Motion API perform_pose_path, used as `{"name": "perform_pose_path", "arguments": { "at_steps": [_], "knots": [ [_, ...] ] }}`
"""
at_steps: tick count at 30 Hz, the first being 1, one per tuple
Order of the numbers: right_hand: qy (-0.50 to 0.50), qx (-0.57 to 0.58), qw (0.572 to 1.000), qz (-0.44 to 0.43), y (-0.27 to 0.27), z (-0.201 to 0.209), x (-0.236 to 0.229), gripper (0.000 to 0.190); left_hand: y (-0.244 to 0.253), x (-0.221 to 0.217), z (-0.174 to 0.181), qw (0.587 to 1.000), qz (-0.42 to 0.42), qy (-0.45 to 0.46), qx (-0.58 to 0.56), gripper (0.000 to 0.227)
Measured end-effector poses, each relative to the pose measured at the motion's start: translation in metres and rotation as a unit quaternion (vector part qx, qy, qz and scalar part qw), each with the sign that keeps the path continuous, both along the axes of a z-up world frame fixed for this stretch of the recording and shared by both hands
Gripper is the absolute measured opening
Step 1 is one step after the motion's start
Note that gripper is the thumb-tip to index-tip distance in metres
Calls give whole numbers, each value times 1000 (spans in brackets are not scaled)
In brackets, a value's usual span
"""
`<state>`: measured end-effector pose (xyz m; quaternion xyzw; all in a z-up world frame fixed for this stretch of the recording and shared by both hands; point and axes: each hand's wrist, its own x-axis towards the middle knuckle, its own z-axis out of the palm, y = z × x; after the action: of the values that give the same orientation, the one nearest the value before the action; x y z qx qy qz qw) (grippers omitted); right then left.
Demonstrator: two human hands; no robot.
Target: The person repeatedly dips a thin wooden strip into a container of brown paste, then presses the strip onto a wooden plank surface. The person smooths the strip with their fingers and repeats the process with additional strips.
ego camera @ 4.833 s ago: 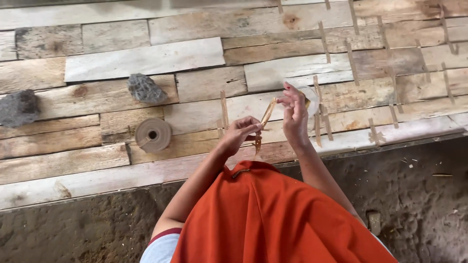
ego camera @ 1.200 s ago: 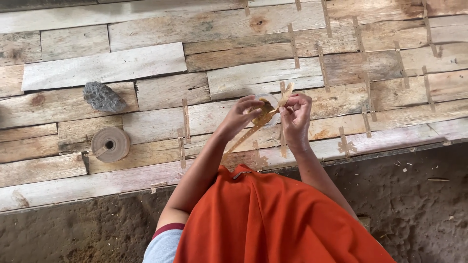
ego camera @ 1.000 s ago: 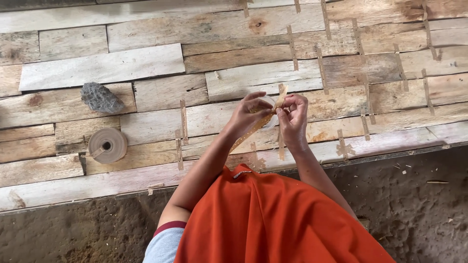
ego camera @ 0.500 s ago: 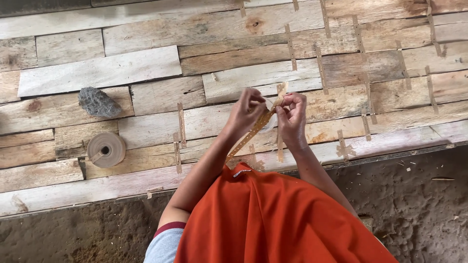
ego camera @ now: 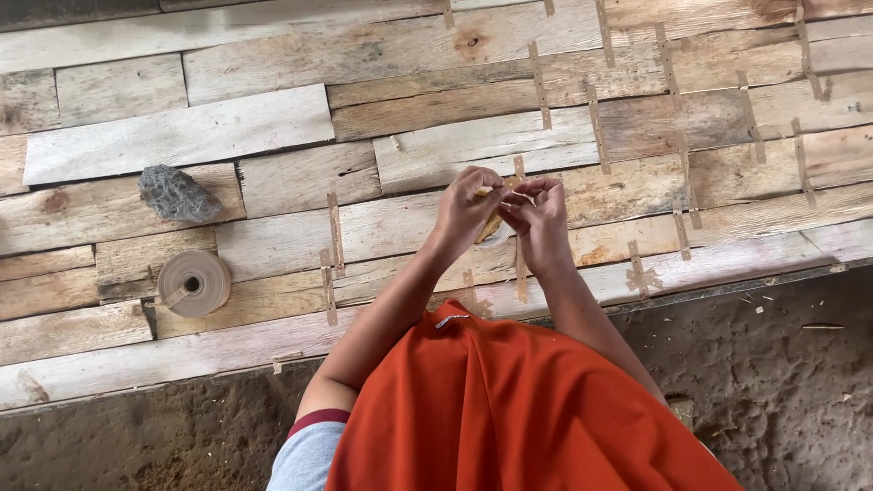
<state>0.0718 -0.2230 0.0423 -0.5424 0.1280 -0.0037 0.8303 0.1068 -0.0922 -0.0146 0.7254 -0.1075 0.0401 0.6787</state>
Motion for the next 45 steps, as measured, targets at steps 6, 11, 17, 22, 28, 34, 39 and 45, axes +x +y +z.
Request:
{"name": "perform_pose_path", "arguments": {
  "at_steps": [6,11,17,22,28,34,39,45],
  "knots": [
    [12,-79,997,-9,-36,-59,8,44,10,-1,17,998,4,-63,27,10],
    [-159,-191,969,3,-12,5,7,51,5,-7,16,999,-8,1,40,14],
    [-205,-270,940,-40,-15,9,9,52,31,-5,27,961,-39,245,-124,43],
    [-196,-281,937,-68,-23,25,20,51,55,-26,31,939,-145,290,-116,55],
    [-189,-233,946,-118,-40,3,45,52,70,-49,2,892,-232,379,-79,25],
    [-173,-203,952,-149,-59,-30,58,54,78,-53,-24,902,-180,381,-100,24],
    [-161,-372,904,-141,-82,-22,59,40,87,-59,-46,910,-148,380,-68,23],
    [-14,-711,700,-60,-129,-104,83,57,82,-55,-30,913,-99,391,-59,25]
  ]
}}
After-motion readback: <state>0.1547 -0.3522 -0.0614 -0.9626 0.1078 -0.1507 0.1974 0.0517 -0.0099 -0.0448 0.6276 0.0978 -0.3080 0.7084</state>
